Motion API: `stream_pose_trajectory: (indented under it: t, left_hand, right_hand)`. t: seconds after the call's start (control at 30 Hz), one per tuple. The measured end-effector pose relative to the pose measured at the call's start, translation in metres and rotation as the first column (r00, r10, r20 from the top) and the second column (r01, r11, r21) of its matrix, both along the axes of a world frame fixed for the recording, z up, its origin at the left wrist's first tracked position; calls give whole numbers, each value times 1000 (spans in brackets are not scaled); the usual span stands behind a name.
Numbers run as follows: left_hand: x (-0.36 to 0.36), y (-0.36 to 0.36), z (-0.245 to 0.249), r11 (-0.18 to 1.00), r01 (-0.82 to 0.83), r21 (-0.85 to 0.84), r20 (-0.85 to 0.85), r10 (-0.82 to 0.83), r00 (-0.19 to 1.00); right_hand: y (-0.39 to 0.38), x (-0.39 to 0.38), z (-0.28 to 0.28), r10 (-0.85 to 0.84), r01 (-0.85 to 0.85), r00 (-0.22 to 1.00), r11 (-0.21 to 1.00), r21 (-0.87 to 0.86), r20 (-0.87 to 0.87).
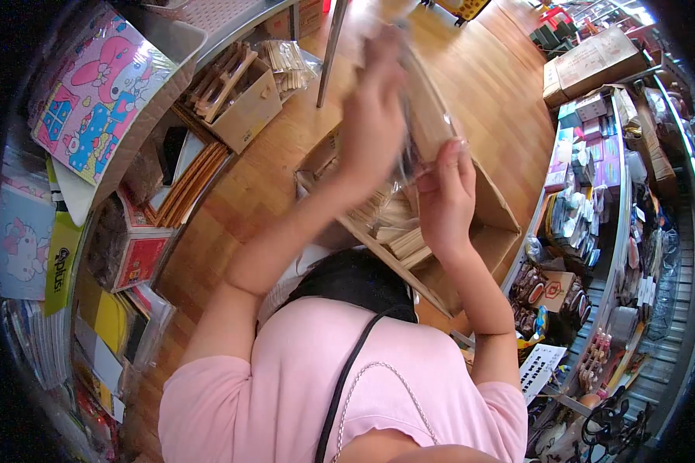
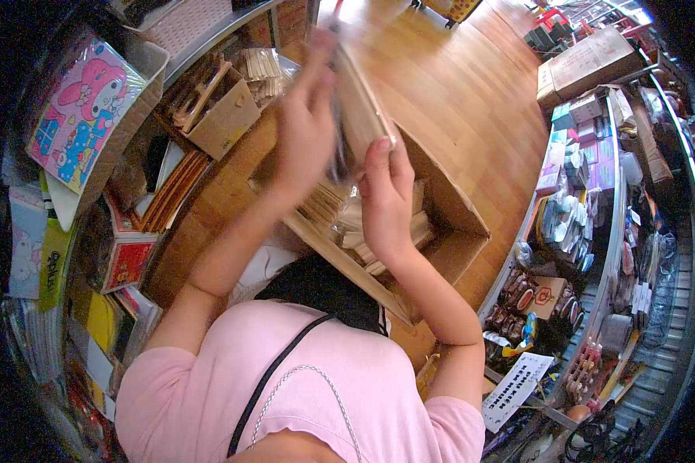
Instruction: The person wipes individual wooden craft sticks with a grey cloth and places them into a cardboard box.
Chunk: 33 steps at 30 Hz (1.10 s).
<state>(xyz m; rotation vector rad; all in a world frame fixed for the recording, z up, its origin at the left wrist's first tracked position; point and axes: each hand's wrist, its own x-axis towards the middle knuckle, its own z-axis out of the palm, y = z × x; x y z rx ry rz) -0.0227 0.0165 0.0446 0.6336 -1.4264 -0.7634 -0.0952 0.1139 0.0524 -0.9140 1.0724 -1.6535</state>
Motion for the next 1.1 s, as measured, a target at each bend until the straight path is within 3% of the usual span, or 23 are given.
stream_pose_trajectory:
  t: [0.07, 0.1, 0.17, 0.3, 0.33, 0.4, 0.5, 0.57, 0.6, 0.67, 0.83, 0.87, 0.9, 0.93, 1.0, 1.03, 1.07, 1.1]
  left_hand:
    - [-6, 45, 5, 996, 43, -78, 196, -27, 980]
    - [-7, 46, 5, 996, 42, -75, 195, -26, 981]
    - [-9, 46, 6, 954, 39, -296, 312, 58, 948]
    - [-2, -2, 25, 908, -61, -414, 342, 218, 914]
    - [5, -13, 32, 907, -61, -417, 344, 219, 913]
    - [15, -24, 47, 984, -110, -139, 201, 137, 970]
    - [9, -20, 5, 986, -73, -151, 158, 97, 983]
    - [-1, 25, 3, 991, 8, -131, 242, 25, 970]
    - [-6, 36, 2, 992, 10, -126, 244, 21, 970]
    - [-11, 49, 1, 971, 43, -236, 338, 41, 940]
    - [6, -2, 35, 930, -59, -362, 360, 198, 912]
    - [18, -6, 57, 994, -41, -99, 289, 68, 955]
    - [25, -9, 67, 986, 9, 169, 182, -40, 982]
    - [23, -15, 56, 986, 11, 169, 184, -43, 982]
    - [14, -28, 19, 982, -161, -100, 132, 174, 976]
    - [9, -11, 15, 998, -65, -25, 106, 68, 992]
    - [1, 10, 11, 998, -66, -25, 105, 68, 992]
    - [-8, 32, 8, 990, -61, -124, 203, 85, 976]
  right_hand:
    - [-7, -8, 2, -42, 47, 995, 997, 60, -85]
    - [-7, 2, 8, -120, 121, 993, 993, -11, 21]
    - [-6, 6, 12, -123, 124, 992, 992, -20, 37]
    - [0, -4, -6, -52, 50, 997, 998, 31, 54]
    - [1, 1, -4, -40, 40, 995, 999, 6, 89]
    - [3, 14, 7, -92, 90, 992, 996, 27, 89]
    - [1, 8, 6, -30, 28, 995, 999, 16, 91]
    - [0, -2, 6, -152, 151, 988, 933, 327, -21]
    - [-1, -1, 5, -155, 153, 988, 931, 332, -21]
    - [-4, 2, 2, -139, 131, 984, 988, 77, 115]
    - [1, -6, -11, -25, 19, 996, 998, 63, 90]
    - [2, 0, -7, -25, 20, 995, 998, 62, 93]
    - [2, 7, 1, -12, 9, 997, 999, 33, 74]
    - [1, 12, 5, 0, 0, 999, 1000, 4, 53]
    - [0, 9, 6, -23, 23, 998, 1000, 1, 54]
    - [0, 1, 5, -26, 24, 998, 999, 34, 49]
    - [0, -3, 4, -27, 24, 999, 997, 69, 44]
    - [-1, 0, 6, -28, 24, 999, 997, 71, 45]
